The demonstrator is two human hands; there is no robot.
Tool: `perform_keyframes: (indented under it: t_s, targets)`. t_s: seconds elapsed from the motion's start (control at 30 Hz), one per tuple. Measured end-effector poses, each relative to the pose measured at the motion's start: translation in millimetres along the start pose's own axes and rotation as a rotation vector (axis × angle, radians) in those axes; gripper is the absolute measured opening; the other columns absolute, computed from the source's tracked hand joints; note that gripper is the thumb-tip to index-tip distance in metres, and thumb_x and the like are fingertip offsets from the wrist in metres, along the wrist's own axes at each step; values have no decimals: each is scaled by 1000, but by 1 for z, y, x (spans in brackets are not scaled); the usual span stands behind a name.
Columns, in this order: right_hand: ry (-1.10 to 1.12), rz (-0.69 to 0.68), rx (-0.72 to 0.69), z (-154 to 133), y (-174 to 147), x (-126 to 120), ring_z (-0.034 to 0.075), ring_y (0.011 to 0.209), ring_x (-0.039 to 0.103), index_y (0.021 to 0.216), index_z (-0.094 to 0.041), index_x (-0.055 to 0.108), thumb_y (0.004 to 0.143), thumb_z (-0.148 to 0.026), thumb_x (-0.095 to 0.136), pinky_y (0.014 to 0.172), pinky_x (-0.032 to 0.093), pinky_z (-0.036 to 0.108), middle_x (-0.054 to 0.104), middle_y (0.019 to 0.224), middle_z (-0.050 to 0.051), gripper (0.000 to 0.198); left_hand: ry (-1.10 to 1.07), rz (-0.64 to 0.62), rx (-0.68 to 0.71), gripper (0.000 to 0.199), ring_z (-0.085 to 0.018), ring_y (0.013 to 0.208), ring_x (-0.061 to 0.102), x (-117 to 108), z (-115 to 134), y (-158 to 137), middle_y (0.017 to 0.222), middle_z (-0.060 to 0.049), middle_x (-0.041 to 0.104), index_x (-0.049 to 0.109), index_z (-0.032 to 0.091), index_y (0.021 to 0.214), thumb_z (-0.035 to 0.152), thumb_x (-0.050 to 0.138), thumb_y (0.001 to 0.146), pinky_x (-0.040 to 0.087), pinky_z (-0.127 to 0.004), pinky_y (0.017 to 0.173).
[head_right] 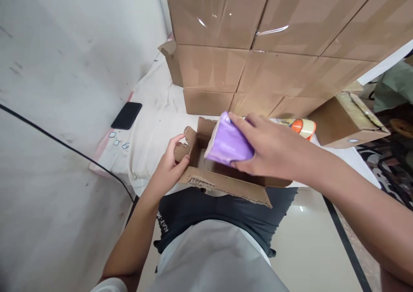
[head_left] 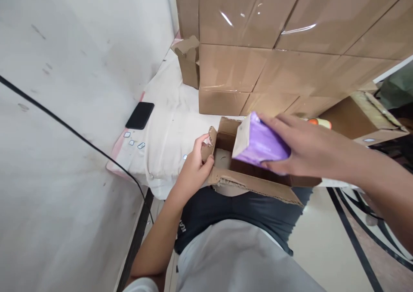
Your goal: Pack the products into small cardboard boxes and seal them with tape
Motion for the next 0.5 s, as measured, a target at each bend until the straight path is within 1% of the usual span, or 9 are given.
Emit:
perform_keyframes:
  t_s: [0.07, 0.1, 0.2, 0.23, 0.3, 0.33, 0.4, 0.43, 0.5]
  targets:
    - [-99, 47, 33, 3, 11, 1, 36, 95, 63, 163, -19, 23, 79, -65, 66, 70, 48, 41, 61, 121, 18, 105, 13, -27, 18, 57, -15, 78, 62, 1, 1, -1, 128, -7, 63, 44, 28, 146, 22, 58, 91, 49, -29, 81]
    - [-141, 54, 8, 1, 14, 3, 38, 99, 61, 162, -17, 25, 79, -62, 67, 73, 48, 42, 60, 122, 20, 104, 10, -30, 14, 56, -16, 82, 63, 1, 0, -1, 130, -7, 62, 44, 29, 146, 22, 57, 92, 50, -30, 84]
    - [-185, 36, -151, -19, 16, 12, 39, 110, 55, 157, -14, 34, 78, -50, 71, 84, 47, 47, 58, 126, 21, 95, -19, -7, 10, 54, -20, 96, 65, 2, -4, 1, 131, -8, 61, 43, 28, 146, 25, 55, 94, 50, -34, 92]
    - [-183, 24, -181, -27, 15, 15, 39, 111, 55, 156, -15, 36, 78, -46, 71, 87, 46, 48, 57, 126, 21, 91, -22, 0, 17, 53, -21, 104, 64, 3, -5, 2, 132, -8, 60, 43, 27, 146, 25, 55, 94, 49, -36, 97]
    - [-180, -5, -180, -39, 11, 21, 38, 112, 54, 156, -14, 35, 78, -42, 71, 89, 47, 50, 56, 127, 22, 90, -12, 9, 24, 51, -24, 123, 59, 5, -6, 2, 138, -9, 57, 43, 26, 145, 28, 54, 95, 45, -40, 108]
    - [-179, -23, -159, -44, 11, 23, 38, 112, 54, 157, -12, 34, 78, -41, 72, 89, 47, 51, 55, 127, 22, 92, -1, 7, 15, 50, -25, 130, 56, 6, -7, 2, 141, -10, 56, 43, 26, 144, 31, 53, 95, 43, -42, 111]
    - [-160, -79, -115, -50, 12, 28, 39, 111, 55, 157, -10, 32, 75, -45, 74, 89, 49, 51, 55, 127, 23, 98, 26, 12, -33, 50, -27, 137, 51, 7, -10, 1, 144, -10, 54, 43, 27, 143, 39, 52, 96, 42, -43, 114]
    - [-144, -116, -96, -50, 14, 31, 39, 110, 57, 157, -10, 32, 73, -49, 76, 87, 51, 51, 55, 128, 24, 103, 38, 13, -61, 51, -29, 139, 50, 7, -12, 1, 145, -11, 54, 43, 26, 143, 44, 52, 95, 41, -45, 115]
    - [-104, -188, -104, -49, 20, 38, 40, 108, 59, 157, -9, 30, 71, -57, 76, 79, 55, 48, 56, 130, 25, 109, 50, 1, -110, 61, -31, 136, 53, 5, -18, 4, 145, -11, 54, 41, 28, 145, 55, 54, 92, 45, -47, 111]
Point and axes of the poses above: each hand's wrist, its own y-axis towards the middle knuckle, its own x-axis out of the palm, z = x × y, the point moved 4 cm from there along y, towards the middle knuckle
